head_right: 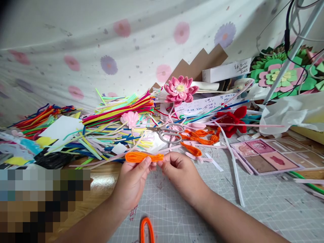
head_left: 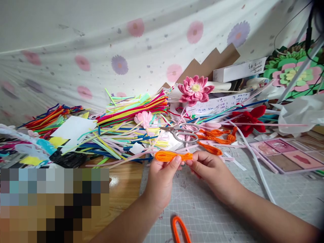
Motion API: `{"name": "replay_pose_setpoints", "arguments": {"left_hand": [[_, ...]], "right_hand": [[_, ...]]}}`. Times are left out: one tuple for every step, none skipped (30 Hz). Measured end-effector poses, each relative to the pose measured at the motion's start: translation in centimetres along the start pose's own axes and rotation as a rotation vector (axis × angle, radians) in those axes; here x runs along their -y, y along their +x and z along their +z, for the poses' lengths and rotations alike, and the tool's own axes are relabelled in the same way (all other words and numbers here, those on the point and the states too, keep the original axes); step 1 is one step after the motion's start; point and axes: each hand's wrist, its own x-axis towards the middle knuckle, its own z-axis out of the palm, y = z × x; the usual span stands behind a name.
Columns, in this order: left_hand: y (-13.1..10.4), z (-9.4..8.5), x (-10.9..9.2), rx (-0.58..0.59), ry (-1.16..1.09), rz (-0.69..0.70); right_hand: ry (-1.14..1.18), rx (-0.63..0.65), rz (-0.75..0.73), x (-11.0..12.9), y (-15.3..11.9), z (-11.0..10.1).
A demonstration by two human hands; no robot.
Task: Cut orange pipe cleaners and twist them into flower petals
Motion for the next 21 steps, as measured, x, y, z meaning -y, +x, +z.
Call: {"name": "replay_pose_setpoints", "arguments": {"left_hand": [[0.0, 0.1, 0.0, -0.005, 0.000, 0.005], [0.0, 0.2, 0.1, -0.007, -0.005, 0.007], [0.0, 0.2, 0.2, -0.010, -0.012, 0.010], [-0.1, 0.3, 0.3, -0.016, -0.016, 0.017], [-0.1, 0.4, 0.3, -0.025, -0.007, 0.032], [-0.1, 0.5, 0.4, -0.038, 0.022, 0.059], [-0.1, 0.6, 0.5, -0.053, 0.070, 0.098], [-0.1, 0.6, 0.5, -0.072, 0.134, 0.147], [-0.1, 0.6, 0.6, -0.092, 0.205, 0.207], [-0.1, 0.6, 0.6, -0.109, 0.275, 0.267], [-0.1, 0.7, 0.5, -0.119, 0.337, 0.319], [0.0, 0.7, 0.5, -0.122, 0.386, 0.357], [0.0, 0.7, 0.4, -0.119, 0.425, 0.379], [0.0, 0.7, 0.4, -0.113, 0.455, 0.391], [0.1, 0.8, 0.4, -0.108, 0.474, 0.393], [0.1, 0.8, 0.4, -0.107, 0.488, 0.395], [0.1, 0.8, 0.4, -0.109, 0.499, 0.404], [0.2, 0.8, 0.4, -0.112, 0.511, 0.422], [0.1, 0.8, 0.4, -0.109, 0.528, 0.446], [0.1, 0.7, 0.3, -0.104, 0.553, 0.472], [0.0, 0.6, 0.3, -0.099, 0.588, 0.497]], "right_hand": [[-0.012, -0.009, -0.001, -0.1, 0.0, 0.2], [-0.029, -0.026, -0.003, -0.2, 0.1, 0.3], [-0.047, -0.050, -0.003, -0.2, 0.1, 0.5], [-0.063, -0.079, -0.003, -0.3, 0.1, 0.7], [-0.076, -0.110, -0.001, -0.4, 0.1, 0.8], [-0.085, -0.137, 0.005, -0.5, 0.1, 0.9], [-0.092, -0.156, 0.013, -0.6, 0.1, 1.0], [-0.098, -0.167, 0.026, -0.7, 0.0, 1.0], [-0.101, -0.171, 0.039, -0.7, 0.0, 1.1], [-0.096, -0.168, 0.049, -0.7, -0.1, 1.1], [-0.077, -0.164, 0.056, -0.8, -0.2, 1.1], [-0.044, -0.160, 0.059, -0.8, -0.2, 1.2], [-0.001, -0.158, 0.060, -0.8, -0.2, 1.2], [0.044, -0.156, 0.065, -0.7, -0.2, 1.3], [0.087, -0.154, 0.075, -0.7, -0.3, 1.3], [0.123, -0.154, 0.089, -0.7, -0.2, 1.4], [0.156, -0.155, 0.105, -0.6, -0.2, 1.4], [0.191, -0.157, 0.123, -0.6, -0.3, 1.5], [0.231, -0.160, 0.142, -0.5, -0.3, 1.6], [0.278, -0.159, 0.161, -0.4, -0.4, 1.7], [0.326, -0.155, 0.182, -0.3, -0.5, 1.8]]}}
